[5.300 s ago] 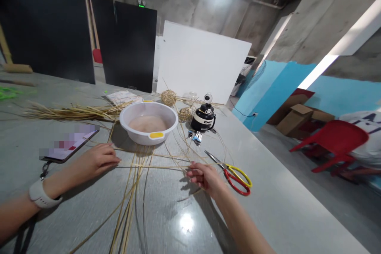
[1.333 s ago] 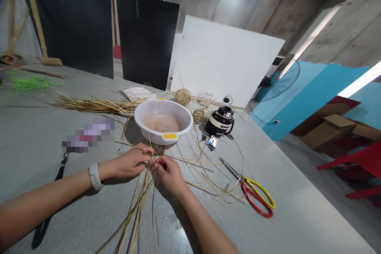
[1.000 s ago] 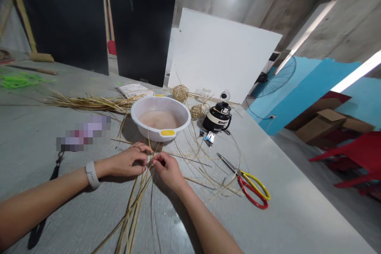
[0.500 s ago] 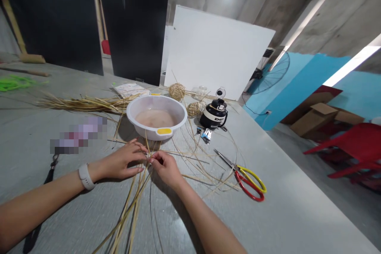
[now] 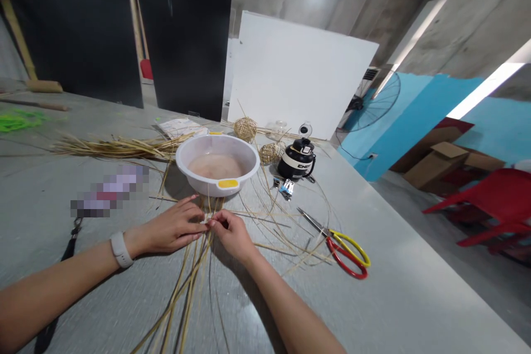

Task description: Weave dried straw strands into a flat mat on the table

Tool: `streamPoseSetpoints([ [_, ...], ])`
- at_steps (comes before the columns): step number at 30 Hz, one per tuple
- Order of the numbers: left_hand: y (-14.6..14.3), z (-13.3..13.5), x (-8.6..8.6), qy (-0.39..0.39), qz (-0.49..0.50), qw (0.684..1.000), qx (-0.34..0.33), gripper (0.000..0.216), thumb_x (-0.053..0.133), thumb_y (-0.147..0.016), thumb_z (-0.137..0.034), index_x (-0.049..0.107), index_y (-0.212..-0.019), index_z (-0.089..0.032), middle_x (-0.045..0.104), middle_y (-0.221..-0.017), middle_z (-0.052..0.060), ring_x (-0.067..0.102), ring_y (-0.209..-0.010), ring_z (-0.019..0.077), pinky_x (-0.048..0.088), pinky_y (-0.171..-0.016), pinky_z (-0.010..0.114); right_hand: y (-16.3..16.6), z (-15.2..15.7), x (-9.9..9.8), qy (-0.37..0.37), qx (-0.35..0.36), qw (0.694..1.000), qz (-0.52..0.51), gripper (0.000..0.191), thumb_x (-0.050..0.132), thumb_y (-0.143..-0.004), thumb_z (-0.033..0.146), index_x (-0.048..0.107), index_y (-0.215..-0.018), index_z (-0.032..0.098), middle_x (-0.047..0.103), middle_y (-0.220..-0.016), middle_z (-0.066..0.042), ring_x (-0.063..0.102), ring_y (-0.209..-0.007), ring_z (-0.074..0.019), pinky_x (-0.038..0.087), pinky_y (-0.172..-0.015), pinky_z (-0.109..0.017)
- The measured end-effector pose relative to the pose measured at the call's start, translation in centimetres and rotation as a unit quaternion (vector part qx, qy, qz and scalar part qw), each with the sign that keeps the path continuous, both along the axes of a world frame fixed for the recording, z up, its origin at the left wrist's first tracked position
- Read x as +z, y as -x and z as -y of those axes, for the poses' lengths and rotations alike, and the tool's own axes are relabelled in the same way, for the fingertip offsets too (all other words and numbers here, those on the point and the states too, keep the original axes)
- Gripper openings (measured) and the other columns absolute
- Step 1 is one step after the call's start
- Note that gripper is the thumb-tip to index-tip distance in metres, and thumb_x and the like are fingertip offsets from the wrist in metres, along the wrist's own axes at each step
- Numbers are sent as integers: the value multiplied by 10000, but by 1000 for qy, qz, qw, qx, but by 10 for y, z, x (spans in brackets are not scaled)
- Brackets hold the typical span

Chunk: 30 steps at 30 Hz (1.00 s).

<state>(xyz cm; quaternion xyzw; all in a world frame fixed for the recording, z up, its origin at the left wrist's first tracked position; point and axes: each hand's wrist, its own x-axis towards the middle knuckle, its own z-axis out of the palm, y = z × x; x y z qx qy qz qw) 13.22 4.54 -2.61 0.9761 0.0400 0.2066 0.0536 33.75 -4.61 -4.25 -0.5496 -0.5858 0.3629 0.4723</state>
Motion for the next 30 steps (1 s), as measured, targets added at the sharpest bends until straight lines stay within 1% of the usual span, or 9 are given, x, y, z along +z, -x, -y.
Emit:
streamPoseSetpoints([
  [6, -1, 1, 0, -3, 4, 1000, 29, 238, 550, -967, -237, 682, -1164, -222, 640, -1010, 68, 586, -1001, 230, 316, -1160, 533, 1, 1, 1, -3, -8, 1000, -11, 289, 640, -865, 481, 592, -814, 201, 548, -695, 17, 475, -658, -142, 387, -640, -287],
  [8, -1, 1, 0, 2, 8, 999, 38, 235, 558, -958, -230, 685, -1155, -224, 640, -1017, 70, 582, -999, 235, 334, -1143, 536, 1, 1, 2, -5, -11, 1000, -14, 303, 638, -865, 498, 580, -811, 205, 536, -694, 23, 466, -652, -139, 384, -635, -283],
  [13, -2, 1, -2, 19, 6, 998, 54, 278, 558, -946, -221, 664, -1201, -244, 637, -1048, 66, 560, -1016, 246, 360, -1114, 527, 3, 3, 5, -10, -11, 1000, -8, 292, 611, -885, 486, 552, -808, 210, 519, -704, 27, 449, -657, -138, 382, -636, -278],
  [15, -2, 1, -2, 20, 5, 998, 57, 261, 555, -947, -220, 670, -1180, -247, 629, -1042, 64, 553, -1012, 246, 371, -1099, 515, 3, 3, 5, -14, -15, 1000, -1, 285, 606, -887, 478, 542, -804, 213, 516, -708, 25, 447, -659, -139, 381, -637, -279],
  [18, -3, 1, -2, -1, -4, 999, 50, 244, 543, -964, -225, 679, -1165, -258, 610, -1029, 59, 544, -1005, 241, 368, -1096, 498, 3, 3, 5, -11, -20, 1000, -1, 295, 604, -880, 487, 524, -787, 219, 495, -694, 29, 433, -639, -139, 368, -615, -276],
  [21, -4, 3, -1, -26, -13, 998, 61, 258, 531, -973, -218, 668, -1190, -252, 598, -1023, 62, 538, -994, 238, 367, -1098, 491, 3, 3, 5, -1, -22, 1000, -6, 289, 595, -879, 482, 513, -788, 221, 471, -686, 36, 417, -628, -137, 352, -601, -274],
  [24, -6, 4, 1, -28, -19, 997, 73, 221, 533, -967, -203, 690, -1115, -248, 593, -1003, 58, 536, -985, 238, 378, -1090, 481, 4, 4, 7, 5, -17, 1000, -6, 276, 589, -880, 473, 514, -792, 222, 462, -687, 37, 413, -628, -139, 343, -603, -279],
  [27, -6, 5, 2, -29, -17, 997, 66, 205, 531, -963, -190, 706, -1052, -249, 596, -995, 58, 536, -981, 238, 382, -1086, 478, 4, 4, 9, 8, -11, 1000, -10, 281, 590, -880, 483, 517, -795, 225, 471, -687, 34, 414, -623, -142, 337, -601, -282],
  [30, -6, 4, 0, -36, -17, 997, 70, 212, 546, -958, -195, 701, -1093, -250, 602, -999, 61, 538, -983, 245, 382, -1087, 486, 4, 4, 8, 4, -16, 1000, -10, 295, 597, -873, 496, 521, -791, 223, 473, -680, 32, 412, -624, -144, 333, -604, -285],
])
